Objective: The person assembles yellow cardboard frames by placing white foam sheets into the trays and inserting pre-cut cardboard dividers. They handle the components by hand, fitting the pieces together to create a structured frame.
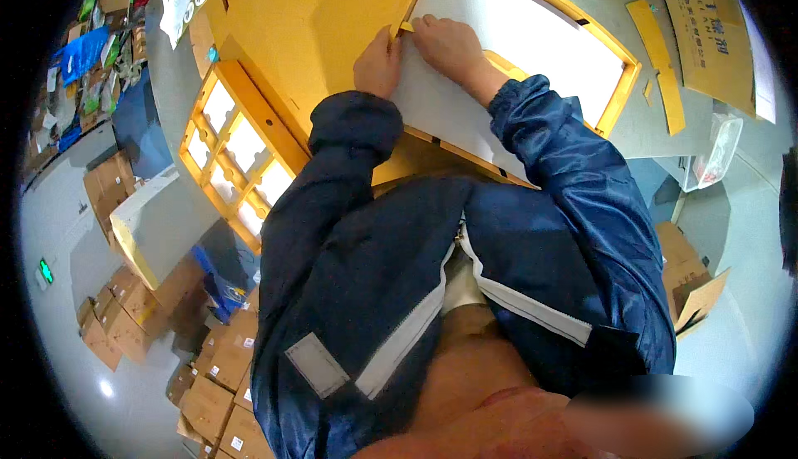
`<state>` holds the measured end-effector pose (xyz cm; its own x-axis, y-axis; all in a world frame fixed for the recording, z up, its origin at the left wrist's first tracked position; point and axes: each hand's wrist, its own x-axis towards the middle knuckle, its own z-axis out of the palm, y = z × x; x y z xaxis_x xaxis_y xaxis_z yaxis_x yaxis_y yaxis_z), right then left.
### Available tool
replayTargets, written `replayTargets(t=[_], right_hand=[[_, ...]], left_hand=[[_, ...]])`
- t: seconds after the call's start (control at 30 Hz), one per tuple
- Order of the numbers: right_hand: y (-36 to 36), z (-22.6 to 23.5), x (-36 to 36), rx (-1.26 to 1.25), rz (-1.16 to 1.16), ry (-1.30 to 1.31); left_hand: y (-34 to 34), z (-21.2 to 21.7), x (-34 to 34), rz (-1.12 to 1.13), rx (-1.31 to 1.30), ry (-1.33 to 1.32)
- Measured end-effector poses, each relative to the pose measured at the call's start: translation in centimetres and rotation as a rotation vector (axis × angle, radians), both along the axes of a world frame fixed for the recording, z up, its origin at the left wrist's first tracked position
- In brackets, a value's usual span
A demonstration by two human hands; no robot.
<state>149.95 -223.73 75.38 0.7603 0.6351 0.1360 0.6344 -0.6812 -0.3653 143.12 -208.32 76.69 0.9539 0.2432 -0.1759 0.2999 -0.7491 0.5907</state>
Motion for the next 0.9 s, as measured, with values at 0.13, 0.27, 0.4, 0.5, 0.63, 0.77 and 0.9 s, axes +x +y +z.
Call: replayTargets(t=[0.13, 0.27, 0.4, 0.5, 0.63, 0.77, 0.9], right_hand=[[0.2, 1.1, -0.1, -0.142, -0.031, -0.117], [-2.4, 3.0, -0.3, -0.235, -0.069, -0.080], [-12.5, 8.0, -3.4, 0.109, -0.128, 0.124], [-25.6, 9.0, -7.1, 0.303, -0.617, 0.291], [-36.2, 4.6, -12.3, 0.440, -1.060, 0.667], [-35.6, 2.5, -14.0, 0.962, -1.041, 1.098], [-34.4, 2.7, -16.7, 0.819, -0.804, 1.058]], left_hand=[[-1.0, -0.7, 0.6, -0.194, 0.265, -0.479], [-3.7, 0.1, 2.1, -0.427, 0.273, -0.311], [-2.6, -0.9, 1.6, -0.549, 0.424, -0.292], [-4.2, 0.8, 2.2, -0.562, 0.522, -0.238], [-13.9, 7.6, 3.2, -0.797, 0.336, -0.297], [-26.0, 5.0, 1.3, -1.236, -0.041, -0.170], [-29.8, 1.9, 0.0, -1.214, -0.030, -0.196]])
